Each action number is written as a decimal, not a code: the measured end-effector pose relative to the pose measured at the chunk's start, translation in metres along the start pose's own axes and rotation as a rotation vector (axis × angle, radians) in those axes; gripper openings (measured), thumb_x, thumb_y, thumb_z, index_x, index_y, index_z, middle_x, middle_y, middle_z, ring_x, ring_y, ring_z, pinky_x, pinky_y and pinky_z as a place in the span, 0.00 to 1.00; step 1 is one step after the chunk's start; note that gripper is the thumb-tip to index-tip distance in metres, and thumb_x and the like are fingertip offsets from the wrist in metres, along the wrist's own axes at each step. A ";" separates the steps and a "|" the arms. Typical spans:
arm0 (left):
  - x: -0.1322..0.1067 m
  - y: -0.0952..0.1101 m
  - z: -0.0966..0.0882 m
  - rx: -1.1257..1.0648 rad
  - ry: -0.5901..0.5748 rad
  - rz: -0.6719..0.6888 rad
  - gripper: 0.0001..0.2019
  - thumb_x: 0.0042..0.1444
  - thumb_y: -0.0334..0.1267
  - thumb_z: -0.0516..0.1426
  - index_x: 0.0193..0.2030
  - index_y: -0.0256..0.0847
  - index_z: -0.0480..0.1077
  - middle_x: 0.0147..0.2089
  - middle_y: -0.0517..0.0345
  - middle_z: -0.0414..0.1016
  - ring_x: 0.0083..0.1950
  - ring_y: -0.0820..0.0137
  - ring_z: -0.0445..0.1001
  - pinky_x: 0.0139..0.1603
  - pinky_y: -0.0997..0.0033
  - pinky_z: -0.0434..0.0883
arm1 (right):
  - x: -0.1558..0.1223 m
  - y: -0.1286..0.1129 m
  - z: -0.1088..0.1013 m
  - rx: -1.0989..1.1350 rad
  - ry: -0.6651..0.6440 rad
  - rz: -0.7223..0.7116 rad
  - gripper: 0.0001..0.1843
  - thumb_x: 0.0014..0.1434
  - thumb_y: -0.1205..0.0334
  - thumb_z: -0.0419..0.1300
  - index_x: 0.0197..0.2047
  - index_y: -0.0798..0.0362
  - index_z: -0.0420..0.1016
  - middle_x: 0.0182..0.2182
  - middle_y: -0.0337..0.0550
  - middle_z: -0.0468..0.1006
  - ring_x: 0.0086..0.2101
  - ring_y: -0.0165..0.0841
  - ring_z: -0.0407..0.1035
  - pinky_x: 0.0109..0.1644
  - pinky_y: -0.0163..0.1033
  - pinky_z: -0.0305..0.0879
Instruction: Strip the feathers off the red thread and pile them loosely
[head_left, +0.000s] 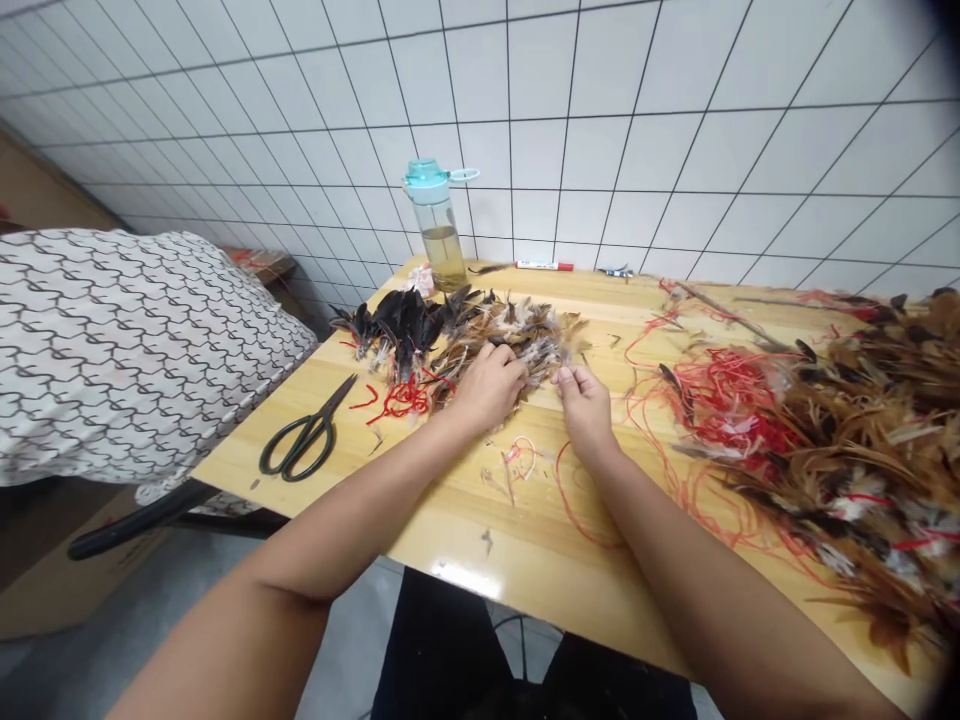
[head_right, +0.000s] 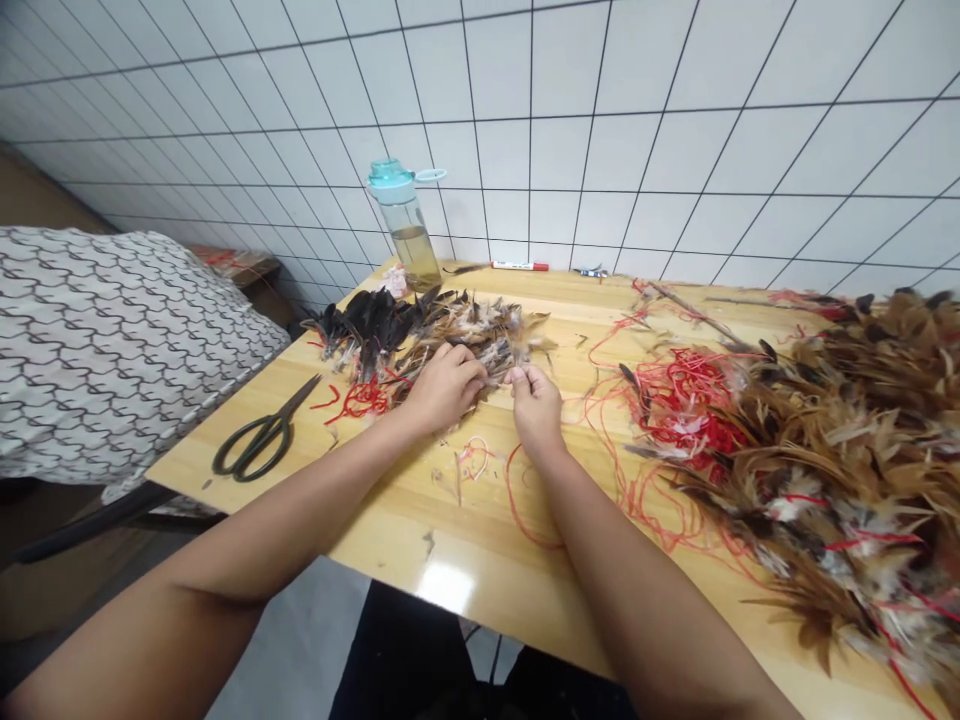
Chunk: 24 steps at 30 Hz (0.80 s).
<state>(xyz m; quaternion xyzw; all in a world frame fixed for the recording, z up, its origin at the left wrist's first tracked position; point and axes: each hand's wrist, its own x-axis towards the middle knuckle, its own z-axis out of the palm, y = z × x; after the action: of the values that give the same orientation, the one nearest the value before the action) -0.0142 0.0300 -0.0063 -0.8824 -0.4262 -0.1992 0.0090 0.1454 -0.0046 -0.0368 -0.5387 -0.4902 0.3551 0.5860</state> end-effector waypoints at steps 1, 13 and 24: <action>0.002 -0.002 -0.003 -0.039 0.006 -0.016 0.09 0.61 0.34 0.52 0.38 0.39 0.74 0.43 0.49 0.71 0.47 0.61 0.65 0.50 0.61 0.65 | 0.000 0.001 0.000 0.001 -0.003 0.002 0.16 0.59 0.47 0.53 0.29 0.51 0.68 0.20 0.32 0.58 0.23 0.28 0.53 0.29 0.35 0.52; 0.003 0.003 -0.036 -0.367 0.067 -0.124 0.05 0.59 0.33 0.55 0.38 0.40 0.73 0.36 0.58 0.77 0.39 0.69 0.71 0.43 0.69 0.65 | 0.001 0.003 0.001 -0.108 0.045 -0.071 0.15 0.58 0.52 0.53 0.27 0.52 0.71 0.26 0.40 0.73 0.31 0.34 0.65 0.39 0.39 0.60; -0.012 -0.005 -0.024 -0.248 0.124 0.036 0.08 0.62 0.34 0.52 0.37 0.38 0.73 0.40 0.53 0.75 0.43 0.68 0.68 0.47 0.66 0.64 | -0.004 -0.005 0.003 -0.301 -0.006 -0.213 0.12 0.58 0.58 0.55 0.27 0.51 0.76 0.25 0.41 0.74 0.30 0.34 0.67 0.37 0.39 0.62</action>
<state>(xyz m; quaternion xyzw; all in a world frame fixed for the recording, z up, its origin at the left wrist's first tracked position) -0.0328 0.0194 0.0109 -0.8704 -0.3808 -0.3042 -0.0702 0.1404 -0.0085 -0.0325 -0.5644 -0.5938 0.2153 0.5315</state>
